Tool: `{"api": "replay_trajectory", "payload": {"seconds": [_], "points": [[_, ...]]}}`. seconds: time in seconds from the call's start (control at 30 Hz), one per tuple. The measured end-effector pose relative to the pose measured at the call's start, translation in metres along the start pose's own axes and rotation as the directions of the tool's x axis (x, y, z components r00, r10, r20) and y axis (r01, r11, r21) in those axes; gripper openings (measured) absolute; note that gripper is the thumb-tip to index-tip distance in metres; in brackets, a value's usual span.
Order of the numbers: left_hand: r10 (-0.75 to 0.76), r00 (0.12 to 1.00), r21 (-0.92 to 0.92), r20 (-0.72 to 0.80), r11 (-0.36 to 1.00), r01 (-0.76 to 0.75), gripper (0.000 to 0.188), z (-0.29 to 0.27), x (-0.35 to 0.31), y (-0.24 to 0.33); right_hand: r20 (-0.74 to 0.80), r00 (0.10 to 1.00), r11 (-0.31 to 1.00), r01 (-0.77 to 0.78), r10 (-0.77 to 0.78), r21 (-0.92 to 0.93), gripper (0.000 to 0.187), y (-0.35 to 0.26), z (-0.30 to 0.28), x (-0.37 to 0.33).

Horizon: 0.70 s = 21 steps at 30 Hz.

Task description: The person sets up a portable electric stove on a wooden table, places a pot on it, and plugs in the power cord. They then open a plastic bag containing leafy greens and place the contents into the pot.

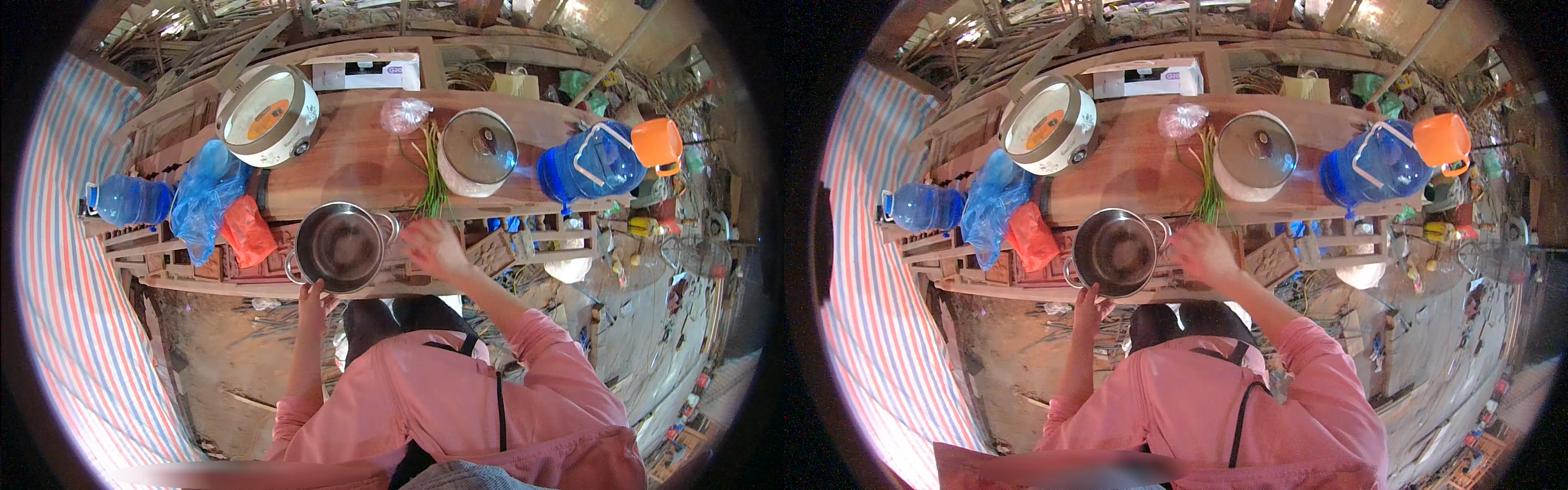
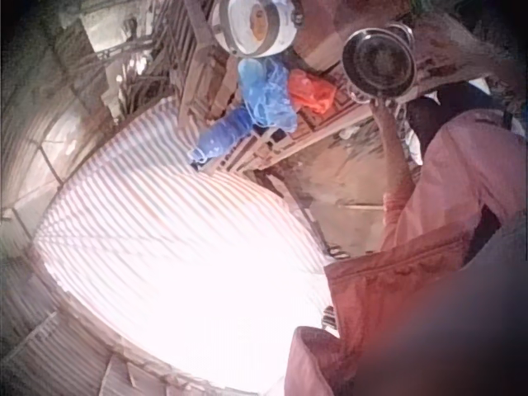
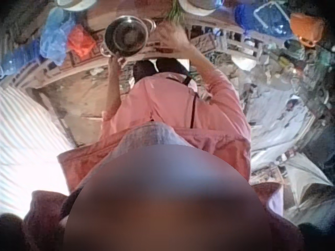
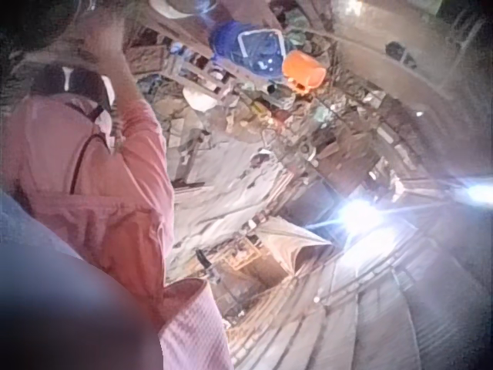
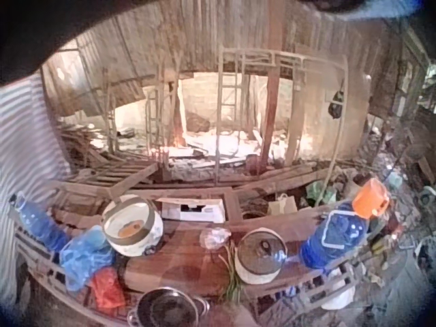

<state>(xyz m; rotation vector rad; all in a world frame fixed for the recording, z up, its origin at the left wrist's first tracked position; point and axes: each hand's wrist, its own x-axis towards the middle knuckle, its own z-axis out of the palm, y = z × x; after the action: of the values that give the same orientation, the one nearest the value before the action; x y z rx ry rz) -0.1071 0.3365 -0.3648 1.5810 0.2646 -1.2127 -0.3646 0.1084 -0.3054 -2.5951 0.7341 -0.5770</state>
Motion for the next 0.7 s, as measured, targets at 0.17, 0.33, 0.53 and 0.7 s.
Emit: {"api": "replay_trajectory", "payload": {"seconds": [0.17,0.33,0.53,0.7], "points": [[0.434,0.837,0.367,-0.333,0.877,-0.310,0.074,0.019,-0.013,0.010,-0.141,0.978,0.980,-0.170,0.155,-0.105,0.033,0.070,-0.039,0.023],[0.817,0.563,0.721,-0.127,0.466,-0.514,0.078,0.049,-0.039,0.075,-0.163,0.976,0.985,-0.156,0.143,-0.076,0.031,0.108,-0.041,0.071],[0.912,0.232,0.801,0.339,-0.151,-0.580,0.074,0.117,-0.018,0.200,-0.141,0.986,0.994,-0.100,0.094,-0.041,0.033,0.133,-0.011,0.166],[0.915,-0.068,0.803,0.398,-0.383,-0.457,0.064,0.165,0.050,0.321,-0.179,0.982,0.995,-0.069,0.057,-0.065,0.030,0.158,0.012,0.236]]}}
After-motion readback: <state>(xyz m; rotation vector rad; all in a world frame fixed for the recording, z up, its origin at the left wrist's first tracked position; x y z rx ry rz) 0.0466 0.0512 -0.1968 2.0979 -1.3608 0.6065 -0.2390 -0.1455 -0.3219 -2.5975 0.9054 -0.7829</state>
